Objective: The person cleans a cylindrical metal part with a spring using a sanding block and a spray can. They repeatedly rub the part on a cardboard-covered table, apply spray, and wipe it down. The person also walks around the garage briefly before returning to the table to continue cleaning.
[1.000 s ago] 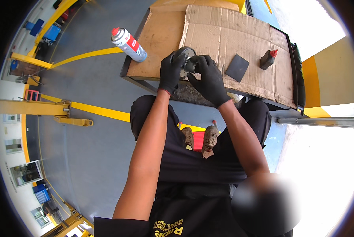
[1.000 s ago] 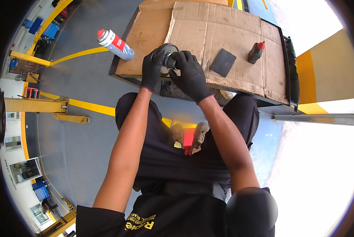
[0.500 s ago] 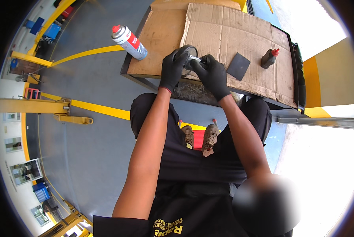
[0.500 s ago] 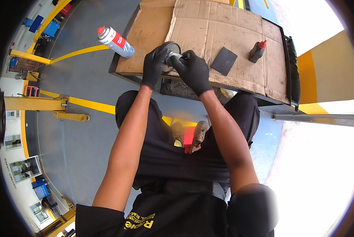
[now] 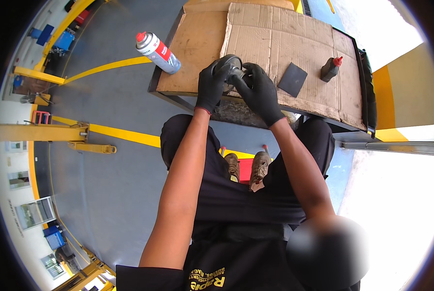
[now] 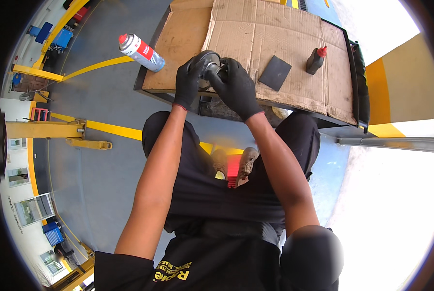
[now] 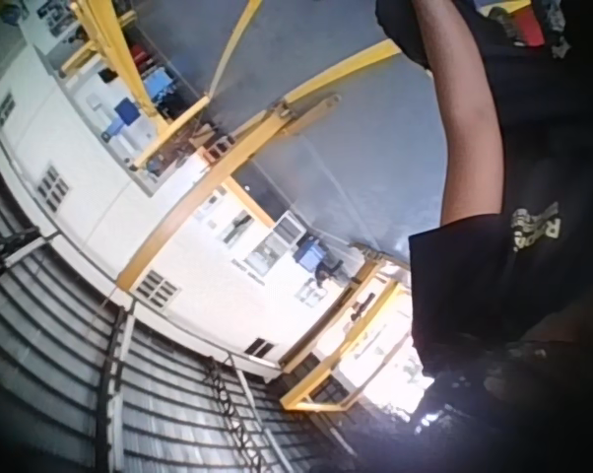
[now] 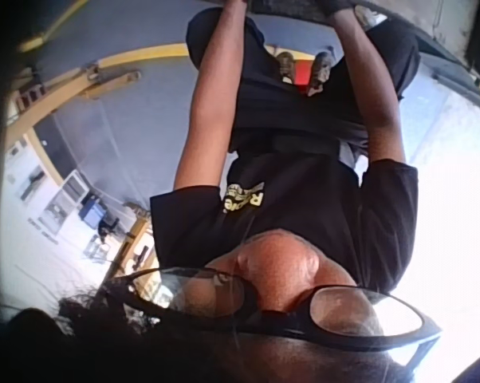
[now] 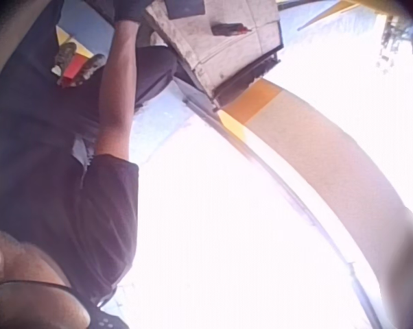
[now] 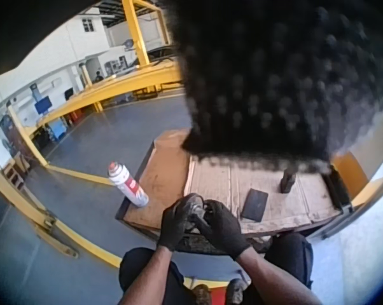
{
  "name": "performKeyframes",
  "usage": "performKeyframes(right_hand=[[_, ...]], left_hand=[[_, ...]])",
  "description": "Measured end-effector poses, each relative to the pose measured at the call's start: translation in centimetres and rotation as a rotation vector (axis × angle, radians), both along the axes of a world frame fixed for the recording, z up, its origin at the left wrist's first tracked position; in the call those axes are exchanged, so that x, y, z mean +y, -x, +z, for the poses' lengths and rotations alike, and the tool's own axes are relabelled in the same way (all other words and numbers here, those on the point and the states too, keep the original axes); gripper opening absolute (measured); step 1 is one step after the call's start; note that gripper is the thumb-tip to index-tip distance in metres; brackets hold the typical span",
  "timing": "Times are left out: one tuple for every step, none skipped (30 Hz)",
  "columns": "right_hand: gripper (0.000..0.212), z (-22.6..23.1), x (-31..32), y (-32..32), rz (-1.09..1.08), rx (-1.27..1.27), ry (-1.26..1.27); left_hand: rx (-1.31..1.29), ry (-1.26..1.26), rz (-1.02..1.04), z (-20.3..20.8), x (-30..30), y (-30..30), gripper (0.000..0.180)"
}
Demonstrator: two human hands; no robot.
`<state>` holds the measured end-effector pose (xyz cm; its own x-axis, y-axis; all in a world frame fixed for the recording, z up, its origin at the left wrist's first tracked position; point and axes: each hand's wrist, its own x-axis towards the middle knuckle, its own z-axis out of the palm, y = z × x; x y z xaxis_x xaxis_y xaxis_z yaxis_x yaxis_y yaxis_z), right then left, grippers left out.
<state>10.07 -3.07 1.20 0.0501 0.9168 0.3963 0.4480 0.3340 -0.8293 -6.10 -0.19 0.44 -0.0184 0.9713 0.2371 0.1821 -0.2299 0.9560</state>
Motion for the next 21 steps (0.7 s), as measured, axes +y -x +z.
performKeyframes(right_hand=[[0.041, -0.1, 0.0, 0.1, 0.006, -0.063, -0.112], [0.042, -0.2, 0.2, 0.2, 0.013, -0.127, -0.223], [0.042, 0.1, 0.2, 0.3, 0.028, -0.192, -0.334], [0.041, 0.4, 0.2, 0.2, 0.049, -0.219, -0.127], [0.041, 0.7, 0.2, -0.2, 0.070, -0.245, 0.081], [0.042, 1.2, 0.3, -0.5, 0.085, -0.266, 0.286], [0.042, 1.1, 0.5, -0.8, 0.103, -0.253, 0.342], [0.042, 1.0, 0.8, -1.1, 0.122, -0.239, 0.399], [0.043, 0.9, 1.0, -1.2, 0.137, -0.223, 0.456], [0.042, 0.7, 0.8, -0.9, 0.110, -0.194, 0.218], [0.040, 0.3, 0.5, -0.4, 0.081, -0.165, -0.021], [0.039, 0.1, 0.3, -0.1, 0.053, -0.138, -0.257], [0.040, 0.0, 0.3, -0.1, 0.070, -0.136, -0.224], [0.040, 0.0, 0.4, -0.1, 0.086, -0.135, -0.192], [0.041, 0.1, 0.4, -0.2, 0.105, -0.134, -0.160], [0.041, 0.3, 0.5, -0.4, 0.108, -0.155, -0.018], [0.042, 0.5, 0.6, -0.7, 0.110, -0.176, 0.124], [0.043, 0.7, 0.7, -0.8, 0.109, -0.193, 0.263], [0.042, 0.8, 0.5, -0.6, 0.103, -0.170, 0.247], [0.042, 0.8, 0.2, -0.3, 0.096, -0.147, 0.230], [0.042, 0.8, 0.0, -0.2, 0.087, -0.124, 0.216]], left_hand=[[-0.013, -0.005, -0.002, -0.1, 0.2, 0.1, 0.041], [-0.011, 0.003, -0.011, -0.2, 0.3, 0.2, 0.041], [-0.011, 0.012, -0.011, -0.2, 0.3, 0.4, 0.041], [-0.012, 0.021, -0.011, -0.2, 0.2, 0.5, 0.041], [-0.016, 0.026, -0.005, -0.2, 0.1, 0.4, 0.041], [-0.017, 0.028, -0.003, -0.2, 0.0, 0.2, 0.041], [-0.017, 0.030, -0.001, -0.1, -0.1, 0.0, 0.042], [-0.024, 0.021, 0.005, 0.0, -0.1, -0.1, 0.042], [-0.029, 0.013, 0.008, -0.1, -0.1, -0.2, 0.042], [-0.034, 0.004, 0.011, -0.2, 0.0, -0.1, 0.042], [-0.016, 0.014, 0.011, -0.1, 0.1, 0.1, 0.041], [-0.001, 0.027, 0.012, -0.1, 0.2, 0.3, 0.041], [0.013, 0.039, 0.014, -0.1, 0.3, 0.4, 0.041], [0.002, 0.037, 0.005, -0.1, 0.2, 0.3, 0.041], [-0.009, 0.034, -0.002, 0.1, 0.1, 0.2, 0.041], [-0.020, 0.031, -0.008, 0.3, -0.1, 0.0, 0.041], [-0.016, 0.028, -0.007, 0.3, 0.0, -0.2, 0.042], [-0.007, 0.022, -0.007, 0.1, 0.1, -0.1, 0.042], [0.001, 0.016, -0.007, 0.0, 0.2, -0.1, 0.042], [-0.002, 0.016, 0.001, -0.1, 0.2, 0.0, 0.042], [-0.005, 0.018, 0.006, -0.2, 0.2, 0.1, 0.041]])
